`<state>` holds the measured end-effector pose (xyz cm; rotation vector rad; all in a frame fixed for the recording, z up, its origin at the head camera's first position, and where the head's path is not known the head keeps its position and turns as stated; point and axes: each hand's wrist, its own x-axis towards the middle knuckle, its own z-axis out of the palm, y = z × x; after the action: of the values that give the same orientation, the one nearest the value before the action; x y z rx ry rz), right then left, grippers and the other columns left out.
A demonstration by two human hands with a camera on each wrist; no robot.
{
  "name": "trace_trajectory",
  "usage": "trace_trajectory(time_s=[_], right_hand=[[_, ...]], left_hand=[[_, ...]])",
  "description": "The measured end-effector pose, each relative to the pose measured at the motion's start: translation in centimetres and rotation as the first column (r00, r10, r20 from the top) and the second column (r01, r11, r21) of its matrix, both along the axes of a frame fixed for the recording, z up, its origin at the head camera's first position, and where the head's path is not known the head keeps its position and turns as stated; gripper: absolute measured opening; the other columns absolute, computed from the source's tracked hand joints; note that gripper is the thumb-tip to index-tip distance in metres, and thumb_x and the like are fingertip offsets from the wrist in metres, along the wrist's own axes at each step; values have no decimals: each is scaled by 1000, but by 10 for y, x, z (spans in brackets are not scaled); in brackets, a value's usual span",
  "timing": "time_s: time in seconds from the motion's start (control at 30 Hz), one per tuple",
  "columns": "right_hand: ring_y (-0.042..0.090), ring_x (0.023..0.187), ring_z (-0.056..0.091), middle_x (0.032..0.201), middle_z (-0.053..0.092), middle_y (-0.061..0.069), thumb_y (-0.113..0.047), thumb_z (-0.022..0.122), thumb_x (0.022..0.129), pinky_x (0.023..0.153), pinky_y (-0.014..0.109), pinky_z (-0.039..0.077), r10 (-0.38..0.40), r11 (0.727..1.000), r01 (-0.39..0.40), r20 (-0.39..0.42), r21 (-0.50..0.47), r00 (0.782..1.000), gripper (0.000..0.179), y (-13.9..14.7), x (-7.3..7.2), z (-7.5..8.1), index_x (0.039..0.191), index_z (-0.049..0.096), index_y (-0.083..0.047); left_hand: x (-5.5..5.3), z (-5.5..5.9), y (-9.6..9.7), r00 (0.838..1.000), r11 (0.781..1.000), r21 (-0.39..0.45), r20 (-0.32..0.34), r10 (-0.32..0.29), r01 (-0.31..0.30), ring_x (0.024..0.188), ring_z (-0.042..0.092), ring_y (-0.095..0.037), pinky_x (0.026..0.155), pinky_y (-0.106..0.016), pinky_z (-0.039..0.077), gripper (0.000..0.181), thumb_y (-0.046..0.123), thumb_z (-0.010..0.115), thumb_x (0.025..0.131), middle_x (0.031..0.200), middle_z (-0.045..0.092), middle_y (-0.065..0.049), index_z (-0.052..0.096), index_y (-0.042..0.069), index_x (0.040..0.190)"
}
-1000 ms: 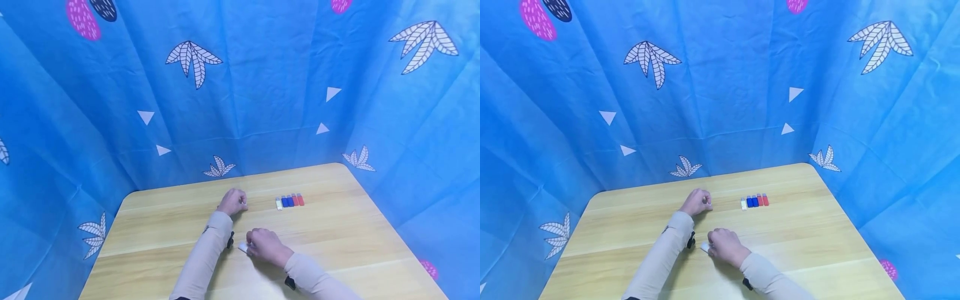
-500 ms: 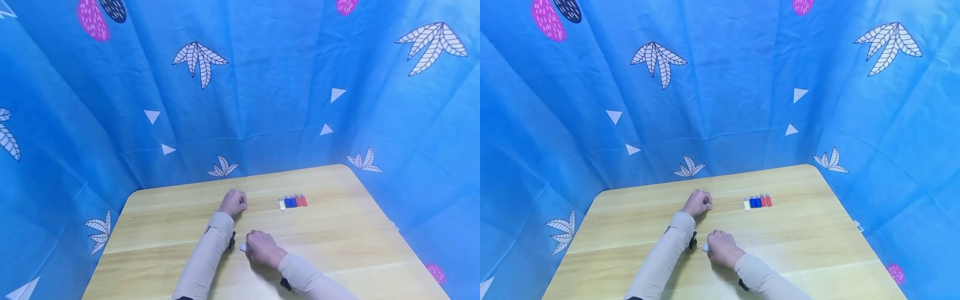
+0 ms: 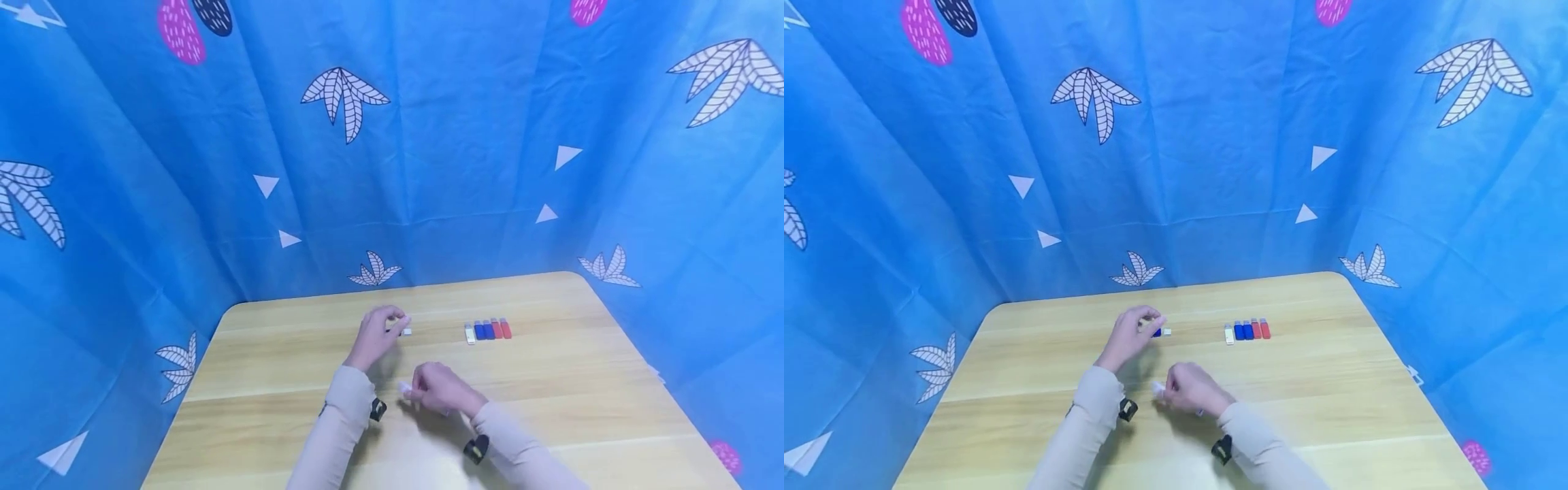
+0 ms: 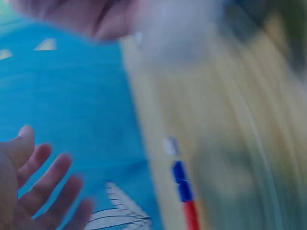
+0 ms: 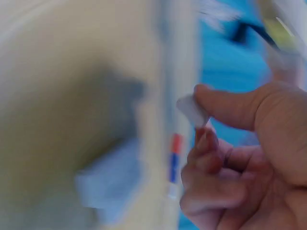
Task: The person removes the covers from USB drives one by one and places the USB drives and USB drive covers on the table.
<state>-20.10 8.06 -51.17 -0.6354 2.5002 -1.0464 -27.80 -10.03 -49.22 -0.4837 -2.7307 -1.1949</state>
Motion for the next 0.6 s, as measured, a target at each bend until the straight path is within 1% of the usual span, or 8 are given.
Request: trace_trajectory(time_s=[0.07, 0.13, 0.23, 0.3, 0.37, 0.43, 0.53, 0.6], right_hand=[[9, 58, 51, 75, 65, 5, -26, 68, 97, 50, 21, 46, -11, 995, 16, 59, -100, 998, 22, 11, -7, 15, 84, 65, -9], [9, 65, 53, 79, 64, 3, -28, 65, 99, 56, 22, 47, -1, 988, 7, 37, -157, 999, 21, 22, -13, 30, 88, 64, -10], [11, 66, 55, 81, 63, 4, -29, 62, 101, 55, 21, 46, 29, 976, -22, 29, -217, 999, 24, 33, -16, 48, 92, 61, -8], [12, 62, 57, 79, 67, 8, -29, 59, 103, 50, 20, 45, 52, 965, -36, 58, -258, 997, 24, 37, -16, 54, 96, 58, -6], [14, 55, 56, 75, 69, 9, -28, 59, 103, 45, 19, 43, 62, 955, -27, 111, -296, 992, 24, 39, -15, 59, 99, 55, -4], [13, 51, 54, 73, 69, 9, -25, 60, 102, 44, 19, 42, 68, 946, -20, 140, -324, 988, 22, 39, -13, 61, 103, 53, -4], [10, 54, 53, 74, 65, 5, -20, 65, 99, 46, 19, 46, 48, 937, 0, 126, -350, 991, 21, 42, -10, 63, 105, 56, -3], [9, 57, 53, 77, 64, 7, -18, 68, 97, 47, 20, 48, 18, 933, 17, 93, -361, 996, 19, 44, -8, 63, 106, 60, -3]], left_hand=[[16, 8, 0, 994, 994, 100, 94, -57, 47, 94, 68, -20, 88, -36, 57, 28, 39, 56, 103, 101, 75, -8, 71, 15, 106], [29, 16, 0, 977, 977, 187, 164, -135, 103, 83, 67, -19, 76, -30, 57, 33, 40, 52, 105, 94, 73, -10, 71, 14, 104], [45, 25, 1, 945, 950, 256, 221, -239, 181, 79, 65, -20, 71, -26, 56, 32, 39, 53, 105, 91, 71, -12, 72, 13, 101], [51, 29, 2, 932, 939, 268, 230, -279, 215, 77, 66, -18, 71, -25, 57, 27, 36, 57, 104, 89, 70, -9, 73, 13, 100], [54, 31, 3, 926, 935, 271, 235, -296, 230, 79, 68, -20, 72, -26, 59, 24, 34, 60, 102, 91, 70, -7, 73, 15, 102], [56, 34, 3, 922, 933, 281, 250, -296, 224, 81, 70, -23, 75, -29, 59, 22, 35, 61, 101, 94, 71, -4, 73, 17, 104], [59, 37, 1, 916, 928, 308, 272, -296, 209, 82, 70, -24, 77, -31, 59, 23, 35, 62, 101, 97, 71, -6, 71, 15, 105], [61, 40, 0, 910, 920, 335, 283, -303, 202, 82, 70, -22, 77, -32, 60, 22, 33, 62, 101, 98, 71, -8, 70, 13, 105]])
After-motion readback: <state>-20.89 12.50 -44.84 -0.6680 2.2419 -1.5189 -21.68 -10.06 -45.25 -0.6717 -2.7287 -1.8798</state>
